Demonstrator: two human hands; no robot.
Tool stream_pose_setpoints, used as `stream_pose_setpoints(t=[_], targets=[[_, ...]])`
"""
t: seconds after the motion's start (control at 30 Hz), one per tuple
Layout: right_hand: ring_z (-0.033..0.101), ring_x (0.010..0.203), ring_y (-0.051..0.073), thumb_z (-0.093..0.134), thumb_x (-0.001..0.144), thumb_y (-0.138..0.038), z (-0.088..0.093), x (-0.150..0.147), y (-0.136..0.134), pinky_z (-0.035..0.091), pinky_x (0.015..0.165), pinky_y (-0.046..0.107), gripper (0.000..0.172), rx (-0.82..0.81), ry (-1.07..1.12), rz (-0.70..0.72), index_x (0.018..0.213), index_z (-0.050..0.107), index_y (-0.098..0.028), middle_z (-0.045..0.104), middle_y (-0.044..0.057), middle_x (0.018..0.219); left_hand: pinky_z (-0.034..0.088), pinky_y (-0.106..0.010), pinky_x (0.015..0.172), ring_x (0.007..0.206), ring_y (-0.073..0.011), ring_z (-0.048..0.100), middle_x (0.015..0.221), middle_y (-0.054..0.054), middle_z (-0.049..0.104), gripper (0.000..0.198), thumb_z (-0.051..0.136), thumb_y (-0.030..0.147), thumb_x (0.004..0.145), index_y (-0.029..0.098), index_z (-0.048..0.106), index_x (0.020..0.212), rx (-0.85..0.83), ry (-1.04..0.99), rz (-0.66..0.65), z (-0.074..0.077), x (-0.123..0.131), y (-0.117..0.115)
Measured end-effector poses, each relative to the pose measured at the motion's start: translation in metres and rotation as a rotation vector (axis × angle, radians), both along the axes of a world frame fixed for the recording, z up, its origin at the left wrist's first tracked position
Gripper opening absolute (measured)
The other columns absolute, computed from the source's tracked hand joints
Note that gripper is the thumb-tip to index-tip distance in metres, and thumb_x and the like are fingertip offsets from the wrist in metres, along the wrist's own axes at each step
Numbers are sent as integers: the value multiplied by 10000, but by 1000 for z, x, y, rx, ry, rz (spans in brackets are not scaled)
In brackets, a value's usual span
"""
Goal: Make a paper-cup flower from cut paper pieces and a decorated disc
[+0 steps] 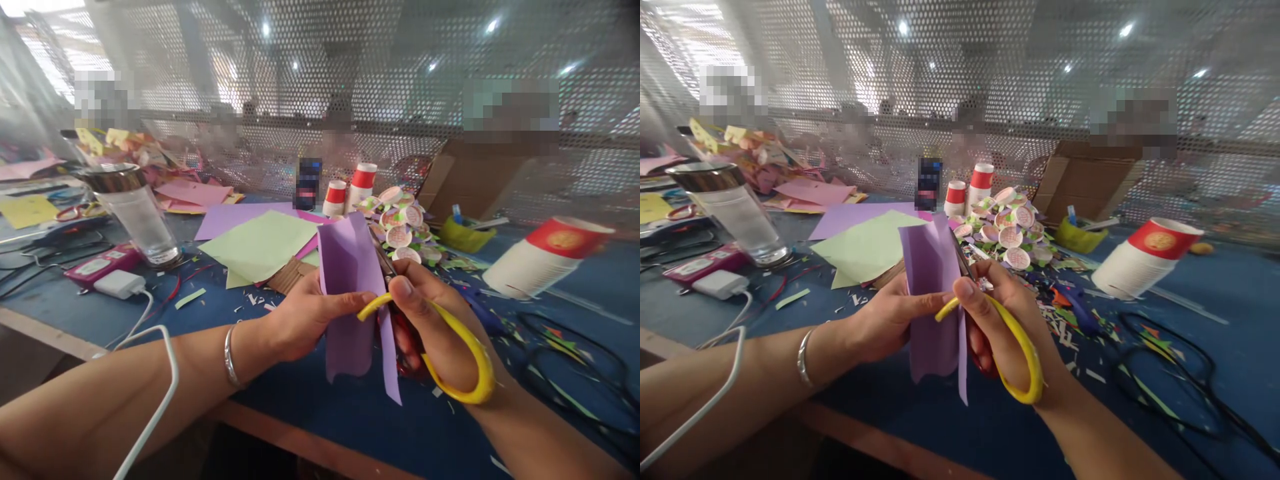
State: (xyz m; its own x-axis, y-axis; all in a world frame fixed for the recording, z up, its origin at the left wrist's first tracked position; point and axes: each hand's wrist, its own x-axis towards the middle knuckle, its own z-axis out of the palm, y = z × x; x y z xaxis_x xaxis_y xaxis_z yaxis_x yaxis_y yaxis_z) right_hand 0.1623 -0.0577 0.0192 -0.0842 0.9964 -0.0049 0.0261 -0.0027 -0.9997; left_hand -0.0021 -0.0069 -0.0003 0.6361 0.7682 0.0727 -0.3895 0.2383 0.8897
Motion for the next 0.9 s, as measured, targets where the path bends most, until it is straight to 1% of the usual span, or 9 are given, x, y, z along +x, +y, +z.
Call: stream_pose_setpoints(t=[0.1, 0.23, 0.3, 0.43, 0.5, 0.57, 0.7, 0.83, 0.9], targets=[[370, 288, 101, 699, 794, -705, -2, 2, 2, 309, 284, 207, 471, 6, 34, 26, 919, 501, -297, 470, -98, 411, 556, -249, 676, 704, -160, 696, 827, -83, 744, 213, 792, 284, 802, 112, 741, 917, 1, 21, 21, 3, -3, 2], [617, 556, 142, 733, 836, -593, -2, 5, 3, 483, 487, 241, 378, 94, 70, -2, 987, 564, -290, 643, -36, 657, 576, -256, 670, 700, -173, 708, 839, -72, 771, 251, 819, 311, 760, 131, 791, 933, -50, 32, -8, 12, -16, 7], [647, 614, 154, 724, 847, -589, -2, 7, 5, 509, 538, 259, 383, 98, 61, 0, 1027, 574, -286, 688, -14, 750, 592, -268, 684, 733, -191, 727, 867, -73, 789, 313, 812, 392, 768, 152, 805, 969, -112, -15, -43, 18, -23, 11], [603, 536, 156, 710, 828, -639, -5, 10, 8, 448, 464, 263, 481, 106, -22, 2, 1087, 570, -258, 682, -1, 726, 605, -268, 708, 748, -196, 744, 900, -95, 804, 362, 783, 458, 804, 152, 808, 995, -168, -65, -108, 26, -27, 15], [588, 534, 159, 723, 810, -649, -5, 9, 9, 436, 464, 262, 496, 129, -83, -22, 1072, 575, -254, 641, -14, 671, 605, -270, 674, 698, -191, 738, 910, -110, 805, 356, 781, 427, 812, 138, 800, 1019, -168, -31, -76, 27, -22, 15], [574, 538, 159, 734, 797, -651, -5, 8, 9, 433, 471, 261, 490, 140, -123, -27, 1041, 573, -259, 596, -28, 630, 603, -283, 644, 650, -189, 728, 921, -117, 805, 378, 766, 395, 832, 135, 775, 1106, -167, -18, -18, 27, -17, 13], [498, 481, 120, 732, 798, -654, -5, 3, 8, 372, 418, 230, 491, 117, -134, 22, 1045, 546, -273, 552, -49, 621, 613, -327, 670, 672, -211, 742, 921, -108, 803, 471, 783, 350, 836, 154, 704, 1257, -162, -34, 73, 25, -8, 11], [398, 387, 85, 724, 784, -687, -6, -1, 6, 312, 335, 187, 539, 61, -130, 37, 1061, 487, -290, 479, -96, 552, 608, -315, 681, 671, -192, 734, 892, -96, 792, 354, 839, 304, 786, 125, 739, 1074, -185, -26, 169, 24, -7, 10], [375, 357, 81, 724, 759, -716, -7, -3, 4, 304, 311, 178, 584, 29, -111, 29, 1066, 461, -295, 462, -112, 525, 601, -310, 672, 642, -181, 720, 841, -87, 780, 309, 853, 304, 770, 110, 733, 980, -201, -24, 184, 24, -7, 8]])
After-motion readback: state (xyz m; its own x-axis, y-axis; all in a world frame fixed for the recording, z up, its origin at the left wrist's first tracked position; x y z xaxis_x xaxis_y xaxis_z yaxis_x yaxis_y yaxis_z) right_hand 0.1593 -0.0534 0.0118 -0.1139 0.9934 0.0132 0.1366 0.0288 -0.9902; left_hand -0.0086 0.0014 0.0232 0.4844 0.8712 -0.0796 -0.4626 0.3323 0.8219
